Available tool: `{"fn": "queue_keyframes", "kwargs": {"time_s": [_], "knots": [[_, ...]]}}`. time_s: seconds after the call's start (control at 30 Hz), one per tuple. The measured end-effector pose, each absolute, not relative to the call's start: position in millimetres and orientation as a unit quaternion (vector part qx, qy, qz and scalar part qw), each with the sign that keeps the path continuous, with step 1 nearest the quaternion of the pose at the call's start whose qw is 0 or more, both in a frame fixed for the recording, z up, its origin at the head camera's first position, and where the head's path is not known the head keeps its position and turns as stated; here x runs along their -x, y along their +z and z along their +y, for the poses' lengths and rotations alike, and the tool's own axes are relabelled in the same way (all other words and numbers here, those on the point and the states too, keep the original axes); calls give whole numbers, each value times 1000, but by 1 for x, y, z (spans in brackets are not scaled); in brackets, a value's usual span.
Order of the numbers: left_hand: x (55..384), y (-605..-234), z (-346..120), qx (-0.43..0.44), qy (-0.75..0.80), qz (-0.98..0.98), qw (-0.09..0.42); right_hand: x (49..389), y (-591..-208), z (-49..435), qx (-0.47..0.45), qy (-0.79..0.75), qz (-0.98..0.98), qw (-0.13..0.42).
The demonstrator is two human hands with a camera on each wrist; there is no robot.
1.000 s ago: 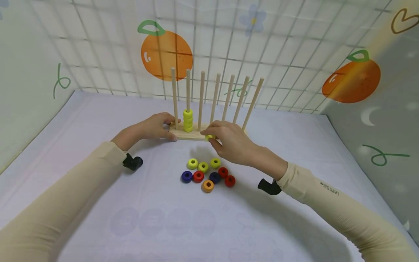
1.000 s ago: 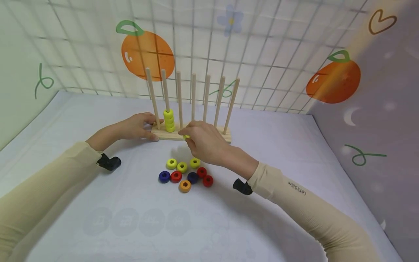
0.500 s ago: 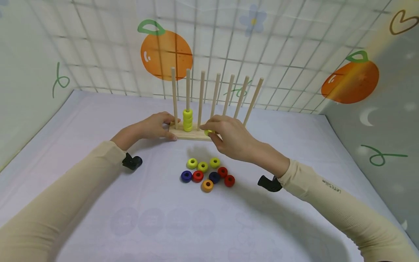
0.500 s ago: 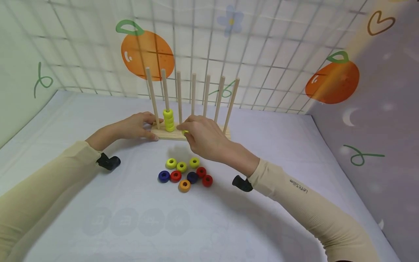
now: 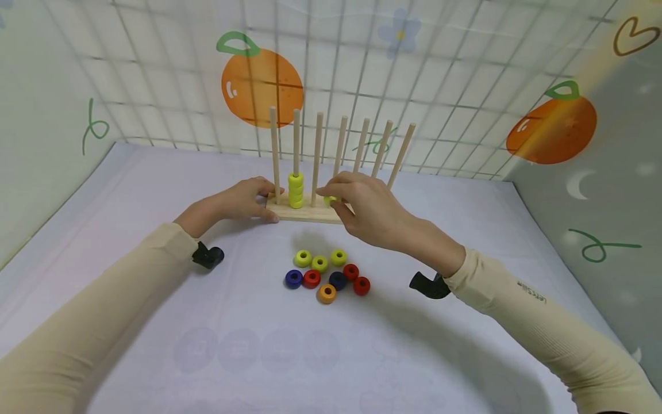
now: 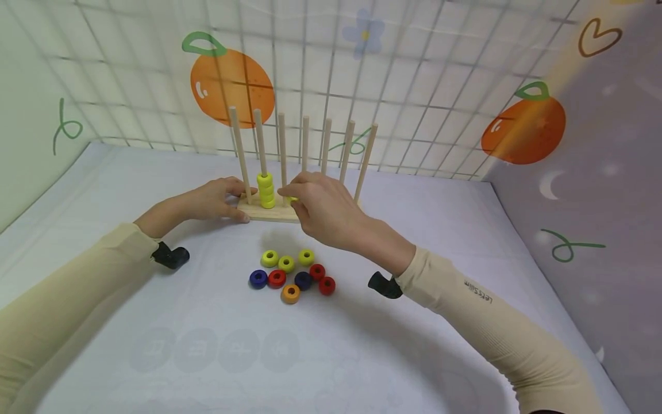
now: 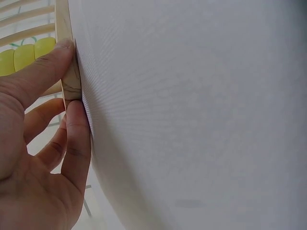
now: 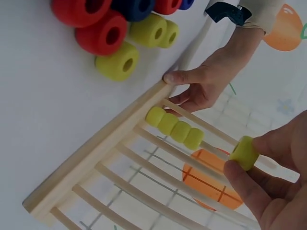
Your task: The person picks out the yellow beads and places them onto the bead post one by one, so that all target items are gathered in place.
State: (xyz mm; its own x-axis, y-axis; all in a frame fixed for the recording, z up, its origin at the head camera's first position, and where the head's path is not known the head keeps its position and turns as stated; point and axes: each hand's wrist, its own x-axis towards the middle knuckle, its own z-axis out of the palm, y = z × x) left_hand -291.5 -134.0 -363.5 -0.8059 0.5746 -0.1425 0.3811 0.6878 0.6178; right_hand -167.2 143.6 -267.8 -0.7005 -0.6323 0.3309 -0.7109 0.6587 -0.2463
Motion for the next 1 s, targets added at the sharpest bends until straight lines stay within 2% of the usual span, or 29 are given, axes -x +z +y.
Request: {"fn": "queue_keyframes", "kwargs": {"time_s": [1.0], "knots": [[292, -365, -134, -270, 292, 903, 163, 171, -234, 131, -407, 172, -882, 163]]}}
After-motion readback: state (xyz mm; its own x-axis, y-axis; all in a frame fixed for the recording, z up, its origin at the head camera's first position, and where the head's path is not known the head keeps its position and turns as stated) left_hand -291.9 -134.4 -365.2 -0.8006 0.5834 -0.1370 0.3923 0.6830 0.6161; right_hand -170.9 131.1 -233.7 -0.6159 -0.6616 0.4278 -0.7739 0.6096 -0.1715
